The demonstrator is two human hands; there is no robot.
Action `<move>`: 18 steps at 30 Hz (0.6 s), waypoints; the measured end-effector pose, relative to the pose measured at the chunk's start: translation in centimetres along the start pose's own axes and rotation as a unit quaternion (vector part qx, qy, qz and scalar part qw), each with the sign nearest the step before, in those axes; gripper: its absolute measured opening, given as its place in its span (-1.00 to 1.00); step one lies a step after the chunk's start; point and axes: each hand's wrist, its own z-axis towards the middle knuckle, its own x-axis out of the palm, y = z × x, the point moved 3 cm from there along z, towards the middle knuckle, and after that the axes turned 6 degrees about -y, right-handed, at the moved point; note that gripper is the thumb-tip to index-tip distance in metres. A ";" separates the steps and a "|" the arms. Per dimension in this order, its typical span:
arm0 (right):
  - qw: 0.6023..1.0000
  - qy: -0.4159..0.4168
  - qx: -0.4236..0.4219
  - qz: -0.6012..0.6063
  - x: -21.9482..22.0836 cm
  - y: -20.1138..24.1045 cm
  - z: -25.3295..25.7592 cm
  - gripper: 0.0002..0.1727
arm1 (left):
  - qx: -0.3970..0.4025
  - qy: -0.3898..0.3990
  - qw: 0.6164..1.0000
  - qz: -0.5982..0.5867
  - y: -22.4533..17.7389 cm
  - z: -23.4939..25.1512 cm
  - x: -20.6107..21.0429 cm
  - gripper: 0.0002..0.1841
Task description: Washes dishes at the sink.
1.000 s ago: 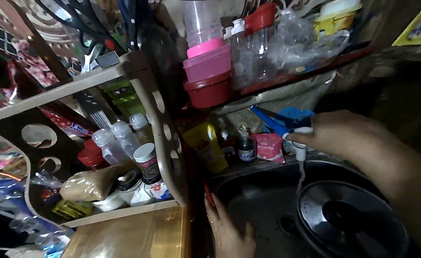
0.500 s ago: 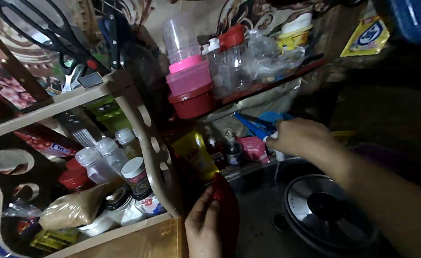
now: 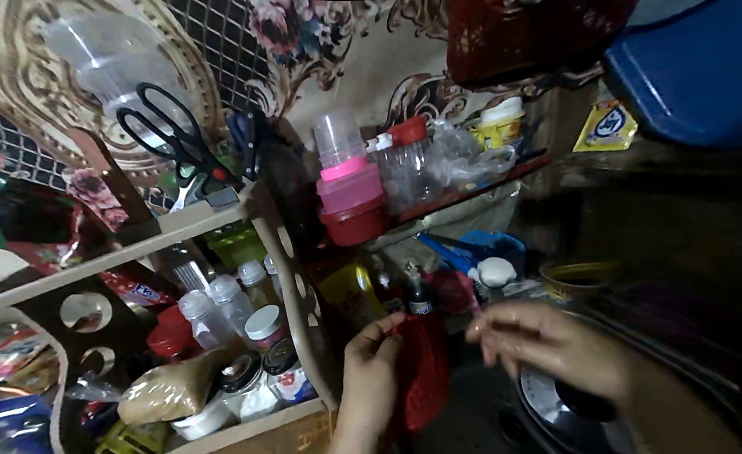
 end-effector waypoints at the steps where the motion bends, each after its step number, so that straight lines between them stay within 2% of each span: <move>1: 0.995 0.048 0.026 0.086 2.3 -3.2 -1.4 -0.61 | 0.006 -0.002 1.000 0.003 0.0 0.3 0.2 -0.71; 2: 0.991 0.075 0.076 0.081 4.8 -6.5 -2.7 -0.56 | 0.016 -0.006 1.000 0.010 0.1 0.7 0.4 -0.72; 4: 0.975 0.083 0.179 -0.104 8.4 -11.5 -5.8 -0.57 | 0.038 0.001 0.998 0.055 0.6 1.1 0.7 -0.72; 5: 0.972 0.033 0.179 -0.148 9.1 -12.8 -6.1 -0.55 | 0.051 0.021 0.994 0.095 0.7 1.5 0.9 -0.71; 6: 0.977 -0.029 0.167 -0.127 8.6 -13.5 -5.4 -0.48 | 0.061 0.050 0.987 0.143 0.8 1.9 1.1 -0.69; 8: 0.986 -0.135 0.097 -0.020 5.9 -10.8 -3.1 -0.19 | 0.064 0.127 0.964 0.223 1.2 1.8 1.8 -0.68; 9: 0.989 -0.135 0.064 0.000 4.7 -8.9 -2.1 -0.01 | 0.070 0.171 0.951 0.249 1.5 1.5 2.5 -0.68; 10: 0.994 -0.108 0.034 -0.001 3.7 -7.4 -1.1 0.08 | 0.084 0.208 0.939 0.262 1.5 1.2 3.3 -0.68; 11: 0.997 -0.076 0.011 -0.006 3.1 -6.3 -0.2 0.04 | 0.102 0.231 0.931 0.265 1.4 0.9 4.2 -0.70; 12: 0.999 -0.047 0.002 -0.006 3.0 -5.7 0.4 -0.15 | 0.125 0.234 0.929 0.257 1.3 0.6 5.0 -0.74; 14: 1.000 -0.017 0.011 0.006 3.2 -5.9 1.1 -0.64 | 0.173 0.189 0.938 0.233 1.1 0.6 5.9 -0.80; 15: 0.999 -0.026 0.018 0.019 3.1 -6.3 1.0 -0.76 | 0.190 0.150 0.947 0.211 1.2 0.7 5.9 -0.79; 18: 0.986 -0.110 0.027 0.126 2.1 -7.5 -0.3 -0.81 | 0.213 -0.023 0.970 0.111 2.2 1.0 3.9 -0.74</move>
